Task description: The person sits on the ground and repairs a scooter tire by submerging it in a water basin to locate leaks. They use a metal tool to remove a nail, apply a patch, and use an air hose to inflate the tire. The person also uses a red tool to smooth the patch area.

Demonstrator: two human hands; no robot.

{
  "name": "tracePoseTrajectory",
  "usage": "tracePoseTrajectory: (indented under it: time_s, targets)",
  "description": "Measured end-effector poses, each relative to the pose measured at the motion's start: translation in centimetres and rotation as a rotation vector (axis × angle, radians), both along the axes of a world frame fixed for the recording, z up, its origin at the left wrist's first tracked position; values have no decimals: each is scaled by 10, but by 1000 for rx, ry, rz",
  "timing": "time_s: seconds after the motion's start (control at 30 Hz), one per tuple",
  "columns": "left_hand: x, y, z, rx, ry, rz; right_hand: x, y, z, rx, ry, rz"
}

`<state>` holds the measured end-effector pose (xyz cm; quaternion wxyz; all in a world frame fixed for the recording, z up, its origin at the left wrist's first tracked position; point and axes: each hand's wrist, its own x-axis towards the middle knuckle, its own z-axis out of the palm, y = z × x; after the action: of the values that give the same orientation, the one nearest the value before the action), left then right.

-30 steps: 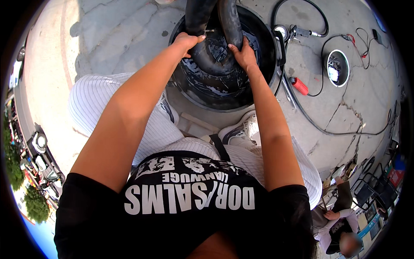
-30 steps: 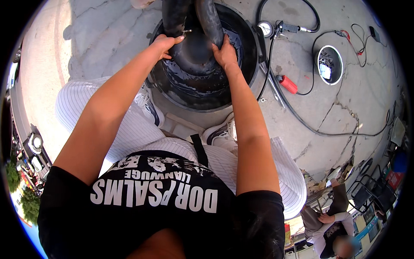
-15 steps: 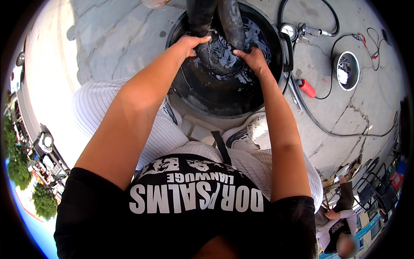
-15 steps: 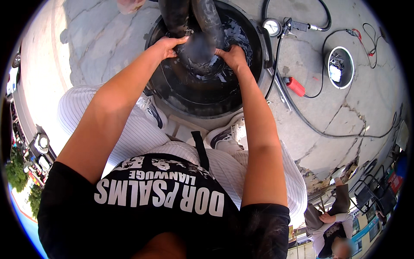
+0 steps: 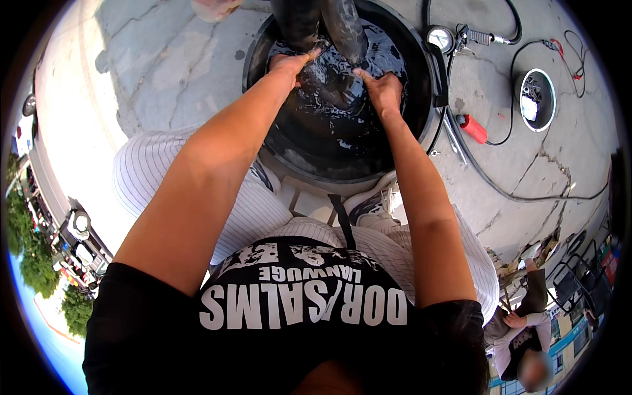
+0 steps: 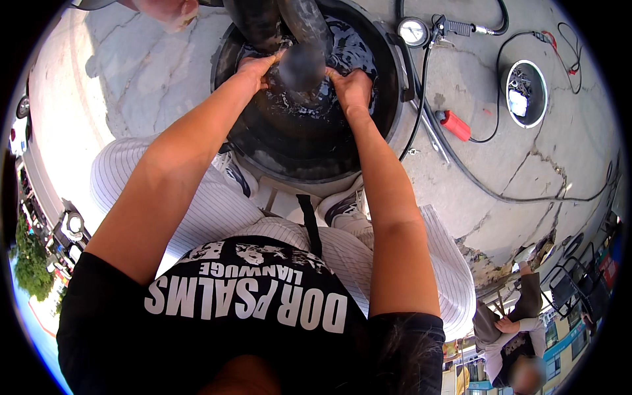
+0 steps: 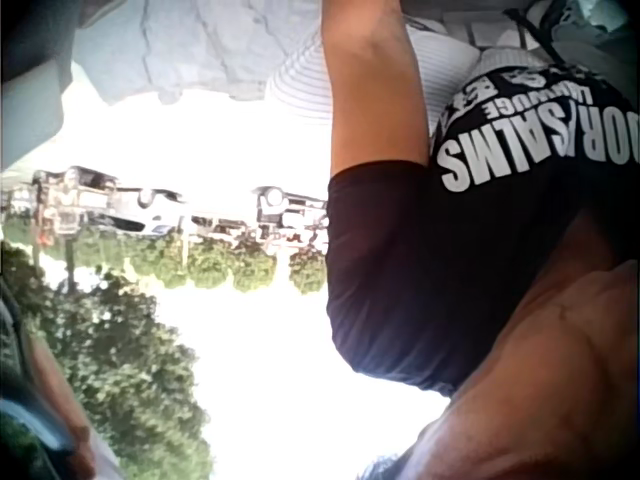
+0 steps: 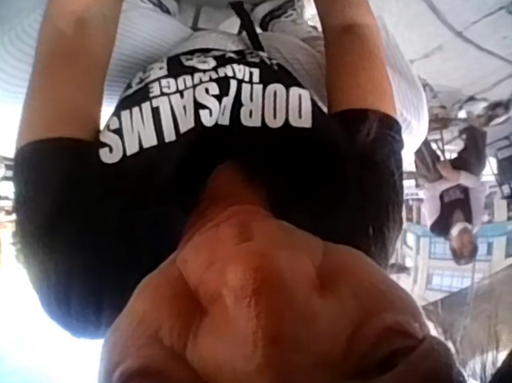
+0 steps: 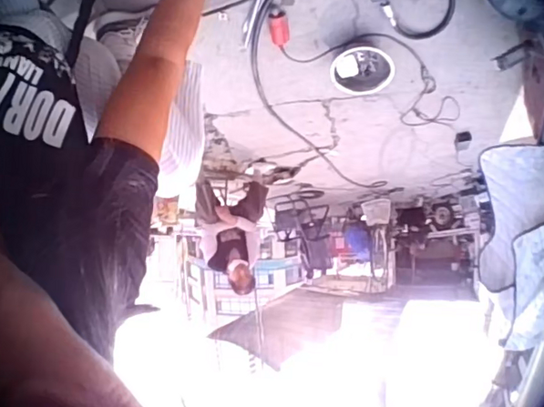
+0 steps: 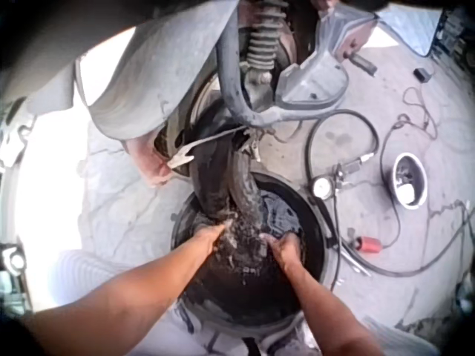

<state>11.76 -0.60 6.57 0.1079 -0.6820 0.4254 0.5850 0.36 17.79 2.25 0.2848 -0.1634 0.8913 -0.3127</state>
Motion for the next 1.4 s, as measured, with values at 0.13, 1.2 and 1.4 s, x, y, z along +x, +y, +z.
tracePoseTrajectory:
  time_s: [0.13,1.2,1.4]
  targets:
    - [7,-4,-24,-1,-17,49,-2,-2,11,-54,-117,16]
    - [20,-17,-29,78,59,-261,-25,-14,3,64,-527,-86]
    - [22,-17,-33,68,71,-253,-11,-7,5,-70,-352,-125]
